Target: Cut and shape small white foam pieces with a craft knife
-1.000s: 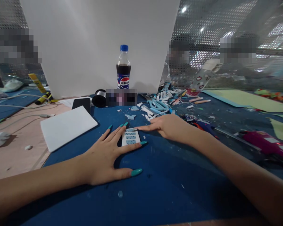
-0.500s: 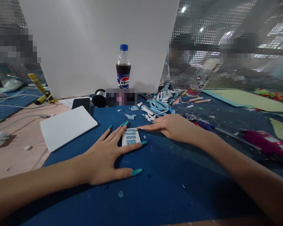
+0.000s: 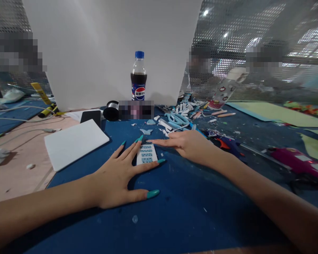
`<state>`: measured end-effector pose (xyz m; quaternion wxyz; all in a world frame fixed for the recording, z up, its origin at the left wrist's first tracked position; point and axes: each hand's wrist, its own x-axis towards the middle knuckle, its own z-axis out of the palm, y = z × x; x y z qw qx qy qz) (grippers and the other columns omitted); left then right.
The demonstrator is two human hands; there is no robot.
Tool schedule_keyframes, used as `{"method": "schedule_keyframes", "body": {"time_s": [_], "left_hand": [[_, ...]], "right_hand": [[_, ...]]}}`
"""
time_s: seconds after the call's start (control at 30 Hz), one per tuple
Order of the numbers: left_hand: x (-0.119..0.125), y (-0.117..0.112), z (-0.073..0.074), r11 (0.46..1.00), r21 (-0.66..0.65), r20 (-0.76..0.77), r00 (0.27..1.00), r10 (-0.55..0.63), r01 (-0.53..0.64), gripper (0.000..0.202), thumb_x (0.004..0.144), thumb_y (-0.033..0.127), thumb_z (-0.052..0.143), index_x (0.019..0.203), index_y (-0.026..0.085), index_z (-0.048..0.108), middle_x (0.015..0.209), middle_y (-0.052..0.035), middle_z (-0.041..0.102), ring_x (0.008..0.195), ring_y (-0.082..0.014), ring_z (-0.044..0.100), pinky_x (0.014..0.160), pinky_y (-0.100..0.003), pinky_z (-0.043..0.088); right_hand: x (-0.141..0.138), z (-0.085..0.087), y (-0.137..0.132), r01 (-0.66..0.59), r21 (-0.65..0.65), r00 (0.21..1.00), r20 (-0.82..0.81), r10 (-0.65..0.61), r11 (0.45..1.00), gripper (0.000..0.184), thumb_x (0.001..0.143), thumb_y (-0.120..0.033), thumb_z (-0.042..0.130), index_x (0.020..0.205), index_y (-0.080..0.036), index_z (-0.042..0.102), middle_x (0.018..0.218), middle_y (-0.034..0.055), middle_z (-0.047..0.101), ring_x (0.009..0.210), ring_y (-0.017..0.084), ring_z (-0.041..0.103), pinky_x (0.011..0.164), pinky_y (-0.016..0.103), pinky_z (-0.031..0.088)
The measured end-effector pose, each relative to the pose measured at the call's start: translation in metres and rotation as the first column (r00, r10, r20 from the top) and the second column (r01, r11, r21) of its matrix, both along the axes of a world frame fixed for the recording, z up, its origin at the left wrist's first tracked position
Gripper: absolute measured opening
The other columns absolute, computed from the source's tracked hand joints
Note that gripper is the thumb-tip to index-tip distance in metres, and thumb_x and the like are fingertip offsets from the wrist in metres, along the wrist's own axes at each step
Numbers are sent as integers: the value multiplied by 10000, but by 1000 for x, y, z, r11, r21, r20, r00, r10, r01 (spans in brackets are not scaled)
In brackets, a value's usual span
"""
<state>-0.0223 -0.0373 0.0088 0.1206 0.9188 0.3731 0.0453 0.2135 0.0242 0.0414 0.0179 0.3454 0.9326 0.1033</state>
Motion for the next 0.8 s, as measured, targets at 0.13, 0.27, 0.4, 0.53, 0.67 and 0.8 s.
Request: {"method": "schedule_keyframes", "body": {"time_s": [0.13, 0.27, 0.4, 0.53, 0.67, 0.8], "left_hand": [[2, -1, 3, 1000, -11, -3, 1000, 2, -2, 626, 795, 669, 353, 1349, 460, 149, 1480, 23, -74, 1324, -380, -11, 1007, -640, 85], [2, -1, 3, 1000, -18, -10, 1000, 1, -1, 633, 793, 670, 356, 1352, 449, 158, 1479, 17, -70, 1322, -384, -8, 1003, -646, 86], [0, 0, 0, 1000, 10, -2, 1000, -10, 10, 637, 796, 665, 358, 1354, 448, 140, 1478, 20, -71, 1325, -370, -13, 1013, -633, 94], [-1, -1, 0, 1000, 15, 0, 1000, -6, 6, 628, 798, 664, 355, 1352, 449, 153, 1478, 25, -58, 1325, -373, 4, 1016, -628, 93], [-1, -1, -1, 1000, 12, -1, 1000, -7, 7, 638, 794, 668, 360, 1353, 446, 150, 1478, 23, -66, 1325, -371, -5, 1017, -629, 89], [-1, 0, -2, 1000, 10, -4, 1000, -4, 4, 642, 793, 670, 357, 1356, 437, 154, 1477, 20, -77, 1327, -366, -15, 1022, -620, 79]], "right_hand": [[-2, -3, 2, -25, -35, 1000, 14, 25, 999, 564, 831, -75, 361, 1279, -414, 411, 673, 1, 547, 519, 89, 399, 473, 202, 201], [-4, -5, 3, -31, -58, 1000, -3, 30, 998, 546, 844, -88, 353, 1272, -421, 418, 690, 5, 558, 563, 99, 432, 492, 205, 226], [-5, -6, 4, -27, -81, 1000, -12, 26, 996, 535, 841, -83, 360, 1255, -411, 448, 721, 12, 578, 586, 103, 456, 495, 210, 237], [-5, -6, 4, -34, -91, 999, -26, 32, 995, 518, 842, -93, 370, 1245, -407, 463, 730, 15, 585, 616, 111, 486, 497, 210, 245], [-5, -6, 4, -42, -75, 999, -29, 40, 996, 522, 836, -93, 371, 1245, -404, 464, 720, 16, 583, 610, 111, 489, 494, 209, 248], [-5, -5, 5, -25, -76, 1000, -5, 25, 997, 539, 825, -83, 373, 1247, -406, 460, 711, 14, 581, 591, 107, 476, 490, 205, 246]]}}
